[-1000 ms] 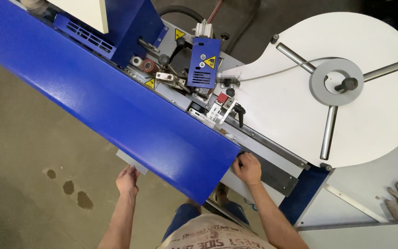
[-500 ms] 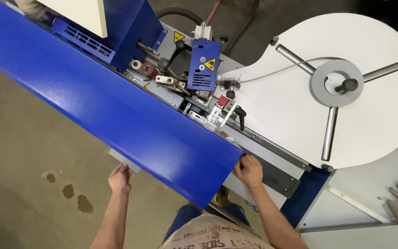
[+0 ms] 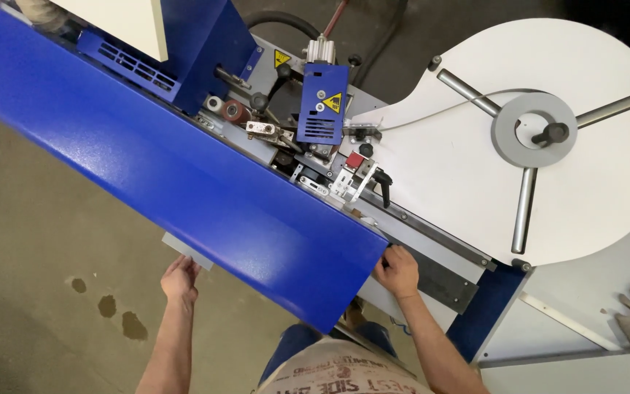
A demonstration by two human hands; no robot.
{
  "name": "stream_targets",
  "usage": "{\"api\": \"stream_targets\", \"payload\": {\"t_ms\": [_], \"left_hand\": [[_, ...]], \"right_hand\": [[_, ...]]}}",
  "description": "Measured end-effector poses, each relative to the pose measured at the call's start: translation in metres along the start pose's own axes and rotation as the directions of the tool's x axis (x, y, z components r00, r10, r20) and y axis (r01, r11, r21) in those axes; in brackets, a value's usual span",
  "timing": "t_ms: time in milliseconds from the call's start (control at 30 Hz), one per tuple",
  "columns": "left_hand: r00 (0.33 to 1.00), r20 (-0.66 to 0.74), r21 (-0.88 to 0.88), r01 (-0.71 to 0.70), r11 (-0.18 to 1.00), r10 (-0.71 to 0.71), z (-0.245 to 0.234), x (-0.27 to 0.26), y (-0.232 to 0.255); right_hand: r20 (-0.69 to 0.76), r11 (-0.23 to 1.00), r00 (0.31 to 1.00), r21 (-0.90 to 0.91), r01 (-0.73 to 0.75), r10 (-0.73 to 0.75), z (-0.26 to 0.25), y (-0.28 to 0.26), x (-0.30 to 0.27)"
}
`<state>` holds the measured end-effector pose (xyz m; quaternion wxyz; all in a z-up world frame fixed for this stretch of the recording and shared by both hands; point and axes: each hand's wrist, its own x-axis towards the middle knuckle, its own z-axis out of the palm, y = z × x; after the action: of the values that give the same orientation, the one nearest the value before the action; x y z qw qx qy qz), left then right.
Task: Feeding wooden panels into an edge banding machine and trimming the edges with a hand tool
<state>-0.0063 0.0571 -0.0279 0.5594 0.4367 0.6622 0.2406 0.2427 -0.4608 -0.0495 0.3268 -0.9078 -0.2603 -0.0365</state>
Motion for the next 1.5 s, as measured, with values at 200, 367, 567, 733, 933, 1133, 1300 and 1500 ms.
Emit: {"api": "stream_targets", "payload": {"t_ms": [200,367,567,733,933,1133,1300,1500], "left_hand": [[0.999,-0.037,0.002,0.017,1.000,-0.017,-0.003,0.024,0.003],[0.998,-0.056,-0.032,0.002,0.999,-0.004,0.008,0.012,0.023],[0.999,-0.045,-0.022,0.015,1.000,-0.016,0.003,0.026,0.034],[0.999,-0.005,-0.023,0.053,0.998,-0.053,0.000,0.039,0.049],[0.988,0.004,-0.048,0.152,0.987,-0.152,0.014,0.014,0.104],[0.987,0.033,-0.057,0.157,0.986,-0.155,0.012,0.029,0.115],[0.987,0.006,-0.033,0.163,0.986,-0.163,0.015,0.031,0.131],[0.988,0.021,-0.045,0.155,0.987,-0.154,0.005,0.069,0.120]], "right_hand": [[0.008,1.000,1.000,-0.024,0.008,-0.008,-0.006,-0.006,0.004],[0.006,1.000,1.000,-0.014,0.023,-0.023,-0.003,0.001,0.004],[-0.033,0.997,0.999,-0.063,-0.034,0.032,0.002,-0.001,0.001],[-0.032,0.975,0.997,-0.206,-0.082,0.077,0.003,-0.004,0.002],[0.065,0.886,0.893,-0.177,-0.428,0.445,0.024,0.025,-0.013],[0.032,0.935,0.976,-0.294,-0.198,0.217,0.027,0.033,-0.017],[0.138,0.883,0.917,-0.354,-0.308,0.375,0.023,0.028,-0.015],[0.112,0.884,0.931,-0.369,-0.286,0.348,0.024,0.026,-0.015]]}}
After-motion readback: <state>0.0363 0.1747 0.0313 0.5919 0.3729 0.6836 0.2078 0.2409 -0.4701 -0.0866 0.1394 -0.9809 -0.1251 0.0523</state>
